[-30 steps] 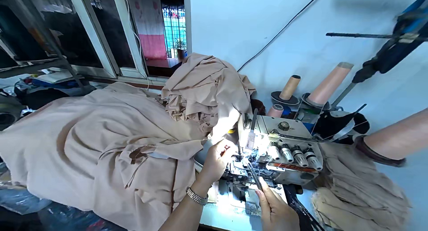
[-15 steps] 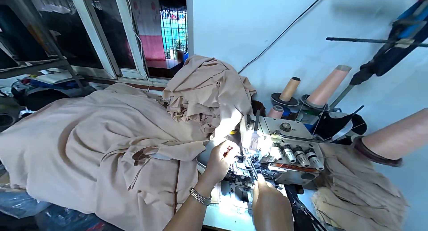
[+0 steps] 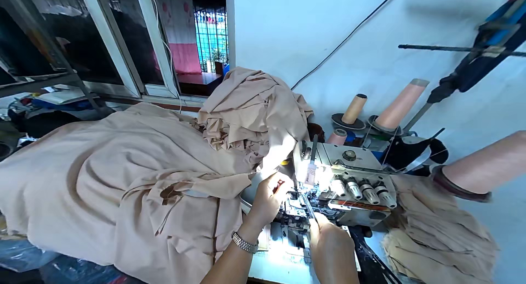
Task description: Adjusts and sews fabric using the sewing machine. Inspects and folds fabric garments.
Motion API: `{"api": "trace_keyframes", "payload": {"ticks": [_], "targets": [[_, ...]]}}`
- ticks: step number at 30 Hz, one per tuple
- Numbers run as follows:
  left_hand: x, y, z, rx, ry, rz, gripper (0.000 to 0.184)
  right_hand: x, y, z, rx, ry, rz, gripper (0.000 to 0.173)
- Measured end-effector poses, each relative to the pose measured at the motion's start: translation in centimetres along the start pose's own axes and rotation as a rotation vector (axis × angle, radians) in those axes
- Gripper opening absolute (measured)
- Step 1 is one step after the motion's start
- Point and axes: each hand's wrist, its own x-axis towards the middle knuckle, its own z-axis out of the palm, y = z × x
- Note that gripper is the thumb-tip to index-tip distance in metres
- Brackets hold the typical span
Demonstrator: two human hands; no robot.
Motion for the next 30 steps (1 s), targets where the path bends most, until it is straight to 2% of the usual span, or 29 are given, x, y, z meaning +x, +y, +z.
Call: {"api": "trace_keyframes", "payload": {"ticks": [3, 10, 12, 14, 18, 23, 25, 27, 30], "targets": [[-0.1, 0.3, 0.0, -0.008, 0.005, -0.028, 0.012, 0.0, 1.2, 1.2, 0.150, 0.099, -0.042, 0.024], [-0.1, 0.4, 0.1, -0.006, 0.019, -0.036, 0.012, 0.6, 3.3, 2.8, 0.771, 0.023, 0.099, 0.021], [0.0, 0.4, 0.1, 0.003, 0.020, -0.038, 0.013, 0.5, 3.5, 3.4, 0.866, 0.040, 0.102, 0.020], [0.0, 0.5, 0.1, 0.008, 0.030, -0.040, 0.013, 0.4, 3.7, 4.3, 0.818, 0.101, 0.074, 0.020], [0.0, 0.3, 0.1, 0.003, 0.045, -0.059, 0.013, 0.3, 3.9, 5.5, 0.533, 0.216, -0.012, 0.022], [-0.1, 0.2, 0.1, -0.003, 0.062, -0.071, 0.014, 0.3, 3.5, 5.4, 0.906, 0.137, 0.075, 0.021], [-0.2, 0.2, 0.2, -0.005, 0.068, -0.069, 0.013, 0.2, 3.4, 5.6, 0.959, 0.147, 0.088, 0.020], [0.0, 0.3, 0.2, -0.015, 0.071, -0.077, 0.013, 0.2, 3.3, 5.7, 0.935, 0.170, 0.082, 0.020], [0.0, 0.1, 0.2, -0.018, 0.077, -0.079, 0.014, 0.1, 3.6, 6.2, 0.749, 0.231, 0.042, 0.023]]}}
